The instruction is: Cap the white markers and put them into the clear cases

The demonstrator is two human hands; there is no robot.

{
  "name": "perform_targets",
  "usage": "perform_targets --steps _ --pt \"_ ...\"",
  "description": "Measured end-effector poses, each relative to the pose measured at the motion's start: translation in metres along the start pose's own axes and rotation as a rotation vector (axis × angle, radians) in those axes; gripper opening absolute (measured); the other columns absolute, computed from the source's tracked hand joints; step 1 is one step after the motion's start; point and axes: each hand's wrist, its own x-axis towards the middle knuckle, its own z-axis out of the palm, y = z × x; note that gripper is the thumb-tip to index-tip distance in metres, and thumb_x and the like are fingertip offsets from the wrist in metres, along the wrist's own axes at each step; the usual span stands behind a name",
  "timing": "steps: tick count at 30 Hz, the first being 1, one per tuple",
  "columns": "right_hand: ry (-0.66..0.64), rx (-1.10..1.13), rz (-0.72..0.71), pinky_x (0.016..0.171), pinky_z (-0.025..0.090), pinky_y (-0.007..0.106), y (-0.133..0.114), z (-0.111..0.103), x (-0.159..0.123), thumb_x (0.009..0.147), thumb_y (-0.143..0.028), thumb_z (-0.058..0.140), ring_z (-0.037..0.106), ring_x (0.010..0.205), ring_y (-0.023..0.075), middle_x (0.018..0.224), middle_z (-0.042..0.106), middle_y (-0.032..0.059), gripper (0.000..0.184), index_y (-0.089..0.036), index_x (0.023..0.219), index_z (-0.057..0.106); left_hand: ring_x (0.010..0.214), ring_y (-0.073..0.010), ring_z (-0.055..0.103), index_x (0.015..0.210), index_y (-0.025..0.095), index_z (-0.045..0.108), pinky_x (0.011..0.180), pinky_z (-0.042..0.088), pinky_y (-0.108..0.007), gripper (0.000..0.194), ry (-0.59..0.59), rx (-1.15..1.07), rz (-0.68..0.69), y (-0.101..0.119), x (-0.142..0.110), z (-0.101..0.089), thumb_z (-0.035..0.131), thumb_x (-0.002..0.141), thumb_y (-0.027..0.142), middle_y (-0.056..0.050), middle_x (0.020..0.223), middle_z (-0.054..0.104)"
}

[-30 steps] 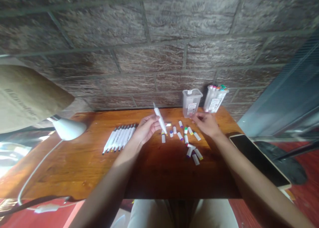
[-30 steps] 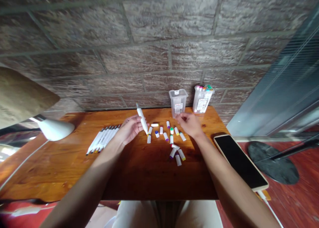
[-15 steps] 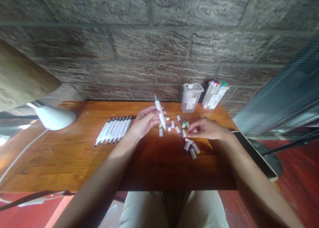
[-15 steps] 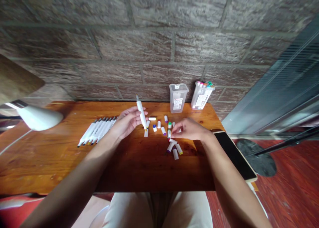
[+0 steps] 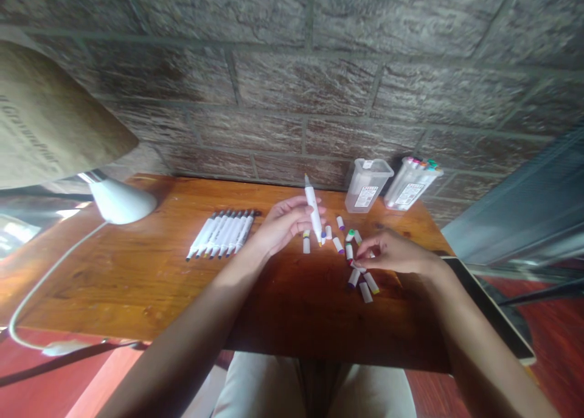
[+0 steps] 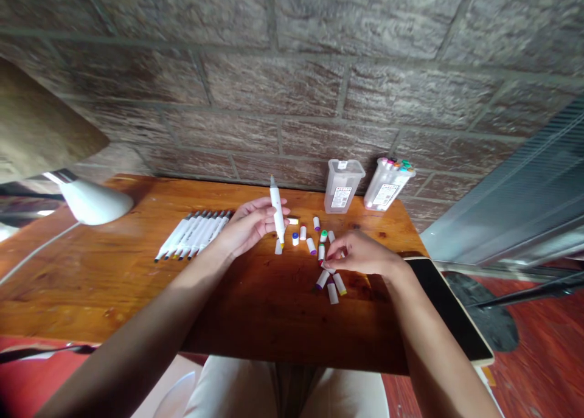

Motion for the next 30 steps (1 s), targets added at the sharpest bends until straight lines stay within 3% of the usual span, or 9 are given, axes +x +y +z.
perform_targets --steps 4,10,14,18,22,30 --pt "-0.005 -0.008 -0.01 0.059 0.041 0.024 0.002 0.0 0.0 0.081 -0.049 0.068 0.058 0.063 0.0135 0.071 0.07 0.0008 0.033 -0.018 0.083 0.078 0.077 -0.0214 0.075 0.099 0.012 0.07 0.076 0.06 -0.032 0.035 -0.019 0.002 0.005 0.001 -0.002 0.003 0.083 0.069 0.024 -0.01 0.092 0.077" --pt "0.061 0.011 -0.02 0.063 0.044 0.026 0.001 0.001 0.002 0.083 -0.047 0.066 0.06 0.065 0.0146 0.074 0.072 0.002 0.032 -0.017 0.084 0.078 0.069 -0.0125 0.069 0.087 0.014 0.071 0.066 0.058 -0.023 0.032 -0.006 -0.028 0.057 0.001 -0.003 0.006 0.089 0.062 0.023 -0.001 0.08 0.073" --pt "0.033 0.052 -0.027 0.064 0.045 0.025 -0.003 -0.002 -0.002 0.082 -0.05 0.067 0.061 0.066 0.0142 0.076 0.073 0.0022 0.035 -0.017 0.086 0.078 0.067 -0.0106 0.067 0.085 0.015 0.071 0.066 0.056 -0.022 0.034 0.021 -0.016 0.044 -0.004 -0.002 0.004 0.091 0.058 0.022 0.001 0.077 0.07" --pt "-0.08 0.056 0.122 0.048 0.04 0.021 -0.009 -0.008 -0.015 0.078 -0.053 0.071 0.056 0.054 0.0113 0.066 0.07 0.0013 0.037 -0.017 0.078 0.076 0.066 -0.0103 0.066 0.084 0.014 0.072 0.063 0.053 -0.02 0.032 0.035 0.068 0.043 -0.01 -0.001 0.001 0.09 0.06 0.025 0.001 0.077 0.071" --pt "-0.179 0.042 0.298 0.039 0.038 0.02 -0.008 -0.007 -0.022 0.075 -0.051 0.073 0.053 0.046 0.0104 0.067 0.072 0.0044 0.034 -0.018 0.071 0.076 0.068 -0.011 0.066 0.08 0.015 0.072 0.065 0.052 -0.02 0.028 -0.024 0.148 0.091 -0.011 -0.002 -0.001 0.089 0.061 0.026 0.0 0.077 0.071" --pt "-0.183 0.016 0.334 0.037 0.038 0.019 -0.007 -0.004 -0.019 0.072 -0.049 0.076 0.051 0.041 0.0093 0.059 0.069 0.003 0.032 -0.018 0.067 0.076 0.071 -0.0152 0.068 0.079 0.015 0.07 0.069 0.054 -0.026 0.032 -0.091 0.249 0.109 -0.005 -0.009 0.009 0.091 0.057 0.023 -0.002 0.077 0.072"
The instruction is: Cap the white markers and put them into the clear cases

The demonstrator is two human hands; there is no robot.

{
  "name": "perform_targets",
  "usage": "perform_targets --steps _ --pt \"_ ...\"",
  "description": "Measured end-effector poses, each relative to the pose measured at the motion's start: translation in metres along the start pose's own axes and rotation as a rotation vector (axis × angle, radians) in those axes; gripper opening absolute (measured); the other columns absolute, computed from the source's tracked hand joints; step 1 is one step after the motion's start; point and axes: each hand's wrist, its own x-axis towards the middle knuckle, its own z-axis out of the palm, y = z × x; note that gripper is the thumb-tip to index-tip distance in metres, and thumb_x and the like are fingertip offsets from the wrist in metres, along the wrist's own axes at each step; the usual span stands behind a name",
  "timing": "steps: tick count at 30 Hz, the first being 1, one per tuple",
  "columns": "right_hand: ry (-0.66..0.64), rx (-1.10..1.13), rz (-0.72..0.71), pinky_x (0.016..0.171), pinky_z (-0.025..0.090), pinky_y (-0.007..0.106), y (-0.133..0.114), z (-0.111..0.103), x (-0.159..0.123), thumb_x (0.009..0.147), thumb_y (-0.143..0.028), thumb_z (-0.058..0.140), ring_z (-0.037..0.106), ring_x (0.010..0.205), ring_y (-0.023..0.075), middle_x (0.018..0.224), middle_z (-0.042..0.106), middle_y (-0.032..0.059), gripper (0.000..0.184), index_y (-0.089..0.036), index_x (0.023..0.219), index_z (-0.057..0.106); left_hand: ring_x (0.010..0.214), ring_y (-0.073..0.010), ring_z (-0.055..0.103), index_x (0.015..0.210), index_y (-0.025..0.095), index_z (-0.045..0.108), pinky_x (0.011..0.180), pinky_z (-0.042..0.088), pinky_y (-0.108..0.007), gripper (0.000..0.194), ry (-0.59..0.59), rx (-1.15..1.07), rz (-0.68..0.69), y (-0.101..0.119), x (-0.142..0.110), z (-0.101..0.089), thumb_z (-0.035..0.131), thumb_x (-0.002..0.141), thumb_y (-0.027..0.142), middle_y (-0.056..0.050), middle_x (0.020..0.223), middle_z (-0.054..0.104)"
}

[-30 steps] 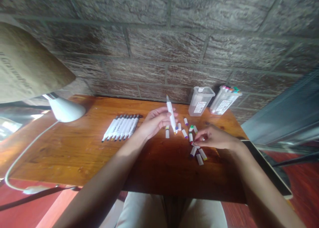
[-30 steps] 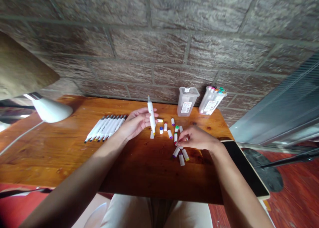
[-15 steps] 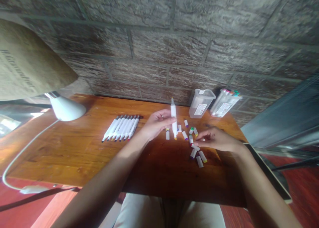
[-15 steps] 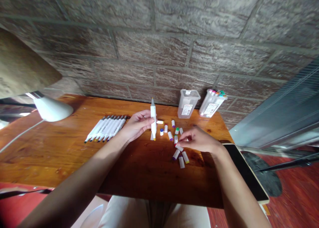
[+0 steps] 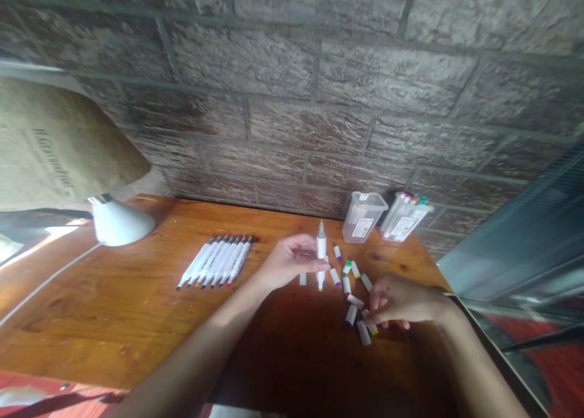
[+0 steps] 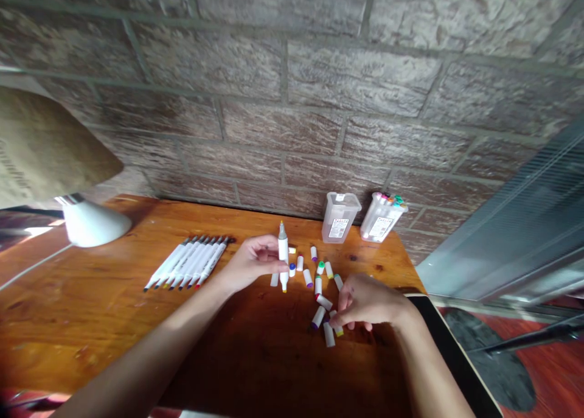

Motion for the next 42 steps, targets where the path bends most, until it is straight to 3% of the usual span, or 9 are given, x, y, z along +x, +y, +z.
perform_targets --steps 3,10,15,20,24,29,32,35,42 --pt "0.092 0.002 -0.065 0.037 0.036 0.02 -0.003 -0.001 0.001 0.077 -0.052 0.072 0.051 0.043 0.0098 0.059 0.066 0.0011 0.036 -0.017 0.069 0.072 0.073 -0.0152 0.069 0.08 0.015 0.07 0.071 0.054 -0.026 0.029 -0.011 0.025 -0.003 -0.001 0.0 0.001 0.09 0.059 0.023 -0.003 0.08 0.073" --pt "0.715 0.07 -0.604 0.061 0.048 0.024 -0.022 0.019 0.023 0.091 -0.038 0.062 0.061 0.069 0.0135 0.09 0.069 0.0036 0.025 -0.021 0.11 0.065 0.071 -0.0163 0.069 0.09 0.014 0.071 0.064 0.055 -0.026 0.034 0.048 0.022 -0.061 -0.005 0.004 0.005 0.088 0.064 0.029 -0.004 0.083 0.074" --pt "0.792 -0.23 -0.765 0.068 0.052 0.028 -0.028 0.031 0.032 0.095 -0.025 0.054 0.061 0.069 0.014 0.094 0.069 0.0031 0.042 -0.029 0.137 0.053 0.061 -0.012 0.065 0.079 0.013 0.071 0.054 0.05 -0.02 0.028 -0.033 0.085 -0.162 -0.01 0.002 0.008 0.087 0.064 0.031 -0.003 0.074 0.072" --pt "0.824 -0.302 -0.781 0.073 0.052 0.028 -0.026 0.033 0.039 0.097 -0.025 0.053 0.068 0.079 0.0171 0.096 0.072 0.0045 0.027 -0.028 0.12 0.066 0.053 -0.0107 0.062 0.063 0.015 0.059 0.049 0.046 -0.019 0.036 -0.008 0.133 -0.213 -0.011 0.0 0.012 0.086 0.066 0.04 0.0 0.062 0.067" --pt "0.869 -0.307 -0.74 0.072 0.051 0.027 -0.026 0.031 0.037 0.096 -0.026 0.055 0.068 0.076 0.0164 0.094 0.073 0.0043 0.022 -0.023 0.114 0.067 0.054 -0.014 0.063 0.071 0.016 0.065 0.053 0.048 -0.024 0.036 -0.021 0.269 -0.236 -0.002 0.001 0.001 0.077 0.073 0.05 -0.004 0.067 0.07" --pt "1.096 -0.138 -0.654 0.06 0.049 0.025 -0.026 0.022 0.026 0.092 -0.034 0.061 0.061 0.06 0.0128 0.083 0.071 0.0025 0.019 -0.021 0.105 0.065 0.05 -0.0141 0.053 0.061 0.02 0.066 0.055 0.037 -0.026 0.04 0.311 0.87 -0.005 0.0 0.005 -0.023 0.062 0.086 0.051 -0.001 0.055 0.063" --pt "1.217 -0.005 -0.602 0.054 0.045 0.024 -0.025 0.018 0.023 0.089 -0.037 0.065 0.054 0.051 0.0105 0.075 0.068 0.0004 0.02 -0.019 0.097 0.064 0.055 -0.0179 0.056 0.059 0.022 0.068 0.059 0.034 -0.027 0.031 0.288 1.079 -0.011 -0.009 0.006 -0.027 0.07 0.078 0.047 -0.003 0.057 0.065" --pt "1.199 0.049 -0.587 0.052 0.043 0.024 -0.025 0.017 0.024 0.089 -0.039 0.065 0.05 0.049 0.0093 0.073 0.067 0.0002 0.02 -0.019 0.093 0.062 0.056 -0.0199 0.058 0.058 0.023 0.068 0.058 0.034 -0.027 0.027 0.29 1.116 -0.068 -0.016 0.006 -0.025 0.076 0.071 0.046 -0.004 0.057 0.066" --pt "1.181 0.196 -0.642 0.047 0.04 0.022 -0.024 0.02 0.029 0.088 -0.039 0.066 0.055 0.05 0.0097 0.074 0.068 0.0003 0.021 -0.02 0.087 0.057 0.083 -0.0225 0.07 0.09 0.022 0.074 0.072 0.046 -0.028 0.034 0.141 1.351 -0.263 -0.011 0.008 -0.026 0.049 0.092 0.046 -0.006 0.09 0.077"
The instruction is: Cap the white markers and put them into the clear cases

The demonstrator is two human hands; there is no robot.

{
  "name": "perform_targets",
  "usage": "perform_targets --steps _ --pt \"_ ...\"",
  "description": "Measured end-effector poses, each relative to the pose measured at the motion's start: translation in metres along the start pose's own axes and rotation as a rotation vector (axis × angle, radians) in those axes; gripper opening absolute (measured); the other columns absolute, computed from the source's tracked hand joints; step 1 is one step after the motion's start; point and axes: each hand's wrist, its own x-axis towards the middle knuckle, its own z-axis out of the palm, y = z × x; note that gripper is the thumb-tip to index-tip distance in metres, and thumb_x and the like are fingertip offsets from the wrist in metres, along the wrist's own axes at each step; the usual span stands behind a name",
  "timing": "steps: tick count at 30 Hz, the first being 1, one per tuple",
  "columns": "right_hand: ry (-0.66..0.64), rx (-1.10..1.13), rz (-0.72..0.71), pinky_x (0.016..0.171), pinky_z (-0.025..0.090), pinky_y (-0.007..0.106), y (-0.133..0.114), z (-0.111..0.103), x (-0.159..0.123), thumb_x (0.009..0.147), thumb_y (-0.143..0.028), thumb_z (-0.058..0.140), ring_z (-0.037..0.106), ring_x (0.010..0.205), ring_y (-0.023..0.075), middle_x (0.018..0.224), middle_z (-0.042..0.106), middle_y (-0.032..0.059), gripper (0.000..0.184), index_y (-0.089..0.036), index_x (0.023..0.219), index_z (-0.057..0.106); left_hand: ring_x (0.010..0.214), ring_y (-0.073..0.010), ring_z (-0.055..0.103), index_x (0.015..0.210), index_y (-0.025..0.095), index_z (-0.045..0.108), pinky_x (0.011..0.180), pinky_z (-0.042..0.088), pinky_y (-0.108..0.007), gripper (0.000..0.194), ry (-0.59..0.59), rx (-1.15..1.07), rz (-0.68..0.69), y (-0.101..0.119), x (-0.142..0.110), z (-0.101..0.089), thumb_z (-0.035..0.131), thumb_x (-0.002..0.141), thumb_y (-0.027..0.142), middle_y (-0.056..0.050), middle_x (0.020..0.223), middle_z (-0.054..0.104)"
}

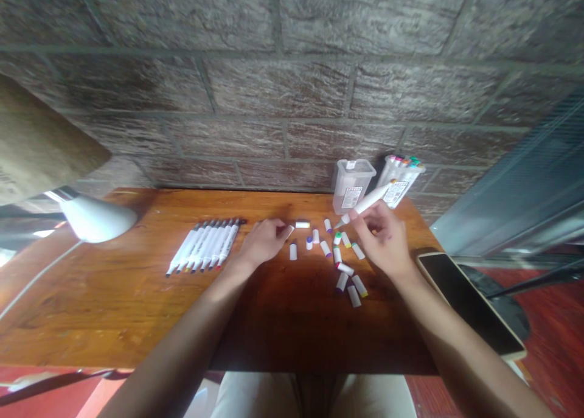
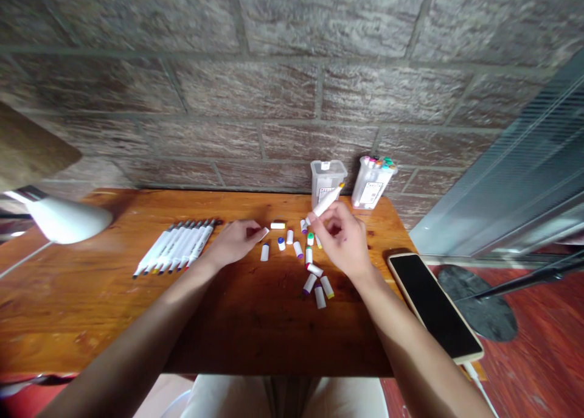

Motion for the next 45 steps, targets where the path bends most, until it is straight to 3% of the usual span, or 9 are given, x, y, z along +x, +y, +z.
perform_targets --steps 10,13,16,19,24,30,37,40,45 --pt "0.052 0.259 0.144 0.042 0.038 0.019 0.003 0.002 0.002 0.089 -0.038 0.065 0.048 0.045 0.0072 0.063 0.061 -0.0051 0.021 -0.02 0.088 0.055 0.096 -0.0267 0.069 0.095 0.02 0.071 0.081 0.047 -0.033 0.026 -0.027 0.14 0.071 -0.001 -0.003 0.0 0.051 0.094 0.037 -0.009 0.098 0.075" --pt "0.052 0.327 0.159 0.041 0.036 0.019 -0.001 0.004 0.002 0.088 -0.035 0.067 0.047 0.043 0.0063 0.063 0.06 -0.0065 0.02 -0.02 0.094 0.057 0.092 -0.025 0.068 0.095 0.019 0.07 0.082 0.048 -0.033 0.027 0.056 0.026 0.163 -0.001 -0.003 -0.004 0.051 0.095 0.037 -0.009 0.096 0.075" --pt "0.053 0.357 0.136 0.041 0.037 0.019 -0.009 0.005 -0.001 0.087 -0.033 0.069 0.048 0.043 0.0061 0.069 0.065 -0.0045 0.021 -0.02 0.101 0.06 0.081 -0.0188 0.067 0.102 0.019 0.067 0.078 0.05 -0.029 0.028 0.162 -0.236 0.333 0.004 -0.007 -0.007 0.056 0.093 0.043 -0.005 0.096 0.074" --pt "0.086 0.306 0.074 0.043 0.038 0.02 -0.017 0.006 -0.005 0.087 -0.031 0.069 0.05 0.045 0.0075 0.065 0.064 -0.0038 0.016 -0.019 0.096 0.063 0.084 -0.017 0.068 0.106 0.019 0.067 0.081 0.052 -0.027 0.029 0.175 -0.519 0.446 0.014 -0.013 -0.005 0.065 0.088 0.042 -0.005 0.099 0.074" --pt "0.122 0.167 -0.075 0.05 0.045 0.023 -0.023 0.004 -0.011 0.088 -0.027 0.067 0.056 0.053 0.0109 0.064 0.058 -0.0032 0.009 -0.021 0.093 0.063 0.081 -0.0171 0.071 0.101 0.016 0.068 0.075 0.056 -0.025 0.026 0.103 -0.739 0.452 0.025 -0.02 0.002 0.071 0.084 0.035 -0.007 0.096 0.076" --pt "0.007 0.055 -0.17 0.056 0.051 0.024 -0.024 0.006 -0.015 0.088 -0.023 0.065 0.064 0.065 0.0119 0.091 0.07 0.0038 0.009 -0.021 0.097 0.066 0.077 -0.0135 0.07 0.102 0.016 0.07 0.069 0.055 -0.02 0.02 0.124 -0.718 0.495 0.027 -0.021 0.006 0.07 0.086 0.029 -0.005 0.097 0.076" --pt "-0.075 -0.032 -0.205 0.057 0.051 0.023 -0.026 0.011 -0.017 0.089 -0.019 0.063 0.062 0.061 0.0098 0.093 0.073 0.0034 0.008 -0.019 0.093 0.07 0.076 -0.0121 0.07 0.103 0.016 0.07 0.068 0.054 -0.018 0.019 0.152 -0.708 0.517 0.029 -0.022 0.006 0.069 0.087 0.026 -0.004 0.094 0.076" --pt "-0.107 -0.065 -0.229 0.063 0.053 0.024 -0.027 0.014 -0.016 0.09 -0.02 0.062 0.066 0.069 0.0117 0.095 0.074 0.0044 0.01 -0.019 0.096 0.071 0.074 -0.0117 0.069 0.104 0.017 0.071 0.068 0.054 -0.018 0.019 0.158 -0.702 0.52 0.029 -0.022 0.007 0.069 0.087 0.026 -0.003 0.091 0.076" --pt "0.053 -0.181 -0.293 0.069 0.055 0.028 -0.024 0.005 -0.011 0.087 -0.021 0.066 0.069 0.074 0.0159 0.095 0.074 0.0058 0.013 -0.02 0.099 0.071 0.08 -0.0152 0.072 0.104 0.016 0.072 0.075 0.057 -0.022 0.022 0.13 -0.78 0.473 0.028 -0.023 0.006 0.069 0.087 0.03 -0.005 0.095 0.077"
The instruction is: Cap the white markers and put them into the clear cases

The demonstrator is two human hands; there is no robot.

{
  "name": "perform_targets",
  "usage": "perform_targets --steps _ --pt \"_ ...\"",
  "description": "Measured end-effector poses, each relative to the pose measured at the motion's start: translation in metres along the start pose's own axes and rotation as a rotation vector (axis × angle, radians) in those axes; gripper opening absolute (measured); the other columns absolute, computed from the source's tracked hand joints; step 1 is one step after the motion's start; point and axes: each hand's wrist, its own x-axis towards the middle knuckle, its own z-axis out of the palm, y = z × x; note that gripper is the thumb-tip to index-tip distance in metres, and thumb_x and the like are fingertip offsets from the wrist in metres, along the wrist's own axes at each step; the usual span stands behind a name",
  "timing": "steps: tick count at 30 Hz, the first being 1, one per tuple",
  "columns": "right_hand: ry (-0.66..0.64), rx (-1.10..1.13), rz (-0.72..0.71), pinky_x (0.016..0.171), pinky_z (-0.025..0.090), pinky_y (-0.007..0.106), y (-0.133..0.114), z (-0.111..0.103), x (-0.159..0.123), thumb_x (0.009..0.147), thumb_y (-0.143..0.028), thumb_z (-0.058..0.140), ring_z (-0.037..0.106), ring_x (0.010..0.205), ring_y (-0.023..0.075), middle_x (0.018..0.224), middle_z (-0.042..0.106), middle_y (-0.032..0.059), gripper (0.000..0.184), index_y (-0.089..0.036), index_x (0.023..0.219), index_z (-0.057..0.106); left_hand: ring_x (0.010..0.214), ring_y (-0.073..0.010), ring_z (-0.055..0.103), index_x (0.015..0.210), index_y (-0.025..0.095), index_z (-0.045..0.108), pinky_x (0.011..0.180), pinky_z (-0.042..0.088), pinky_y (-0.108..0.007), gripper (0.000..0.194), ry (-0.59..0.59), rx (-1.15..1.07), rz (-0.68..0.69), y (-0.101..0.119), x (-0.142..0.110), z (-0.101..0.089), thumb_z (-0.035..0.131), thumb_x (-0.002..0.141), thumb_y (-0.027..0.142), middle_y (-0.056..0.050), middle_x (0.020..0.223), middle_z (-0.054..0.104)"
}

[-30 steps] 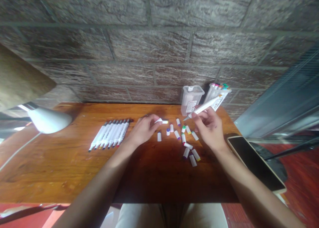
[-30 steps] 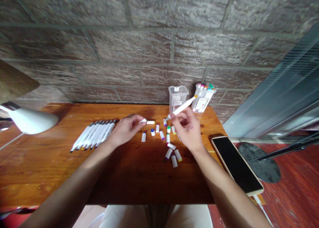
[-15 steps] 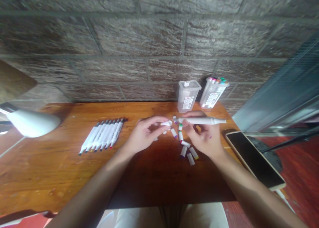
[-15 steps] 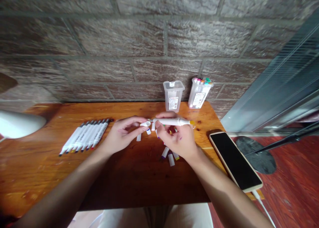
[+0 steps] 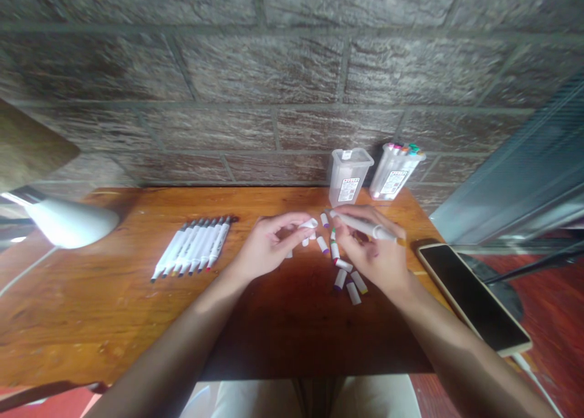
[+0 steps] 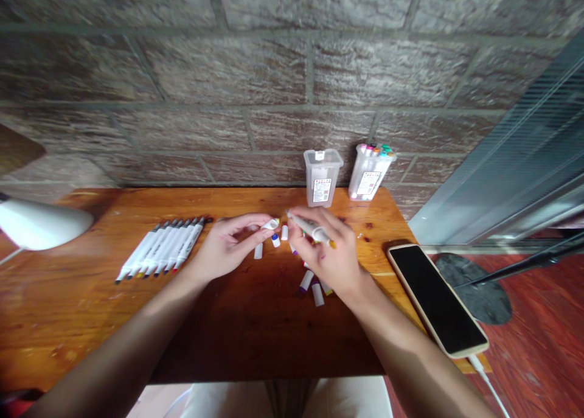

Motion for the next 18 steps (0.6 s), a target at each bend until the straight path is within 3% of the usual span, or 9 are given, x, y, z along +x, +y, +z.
perform_targets --steps 3,6,18 --pt "0.116 -0.104 0.1 0.057 0.051 0.027 0.008 -0.0097 0.0043 0.087 -0.024 0.065 0.063 0.058 0.0134 0.09 0.073 0.0054 0.009 -0.02 0.092 0.071 0.085 -0.0187 0.073 0.104 0.015 0.071 0.08 0.058 -0.027 0.026 0.028 -0.072 -0.044 0.0015 0.0 -0.0016 0.071 0.085 0.033 -0.007 0.096 0.078" --pt "0.134 -0.1 0.129 0.05 0.046 0.025 0.0096 -0.0125 0.0051 0.088 -0.025 0.064 0.059 0.054 0.0111 0.087 0.073 0.0047 0.008 -0.02 0.088 0.07 0.086 -0.0196 0.073 0.105 0.015 0.07 0.082 0.059 -0.03 0.029 0.059 -0.106 -0.049 0.0008 0.0008 -0.0036 0.073 0.083 0.033 -0.008 0.098 0.078" --pt "0.05 0.116 0.105 0.059 0.053 0.028 0.0006 -0.0042 -0.0039 0.087 -0.023 0.068 0.065 0.069 0.0143 0.096 0.071 0.006 0.014 -0.021 0.1 0.07 0.085 -0.018 0.073 0.101 0.014 0.071 0.082 0.059 -0.028 0.024 0.052 -0.095 -0.045 0.0079 0.0012 -0.0028 0.074 0.082 0.03 -0.008 0.099 0.077"
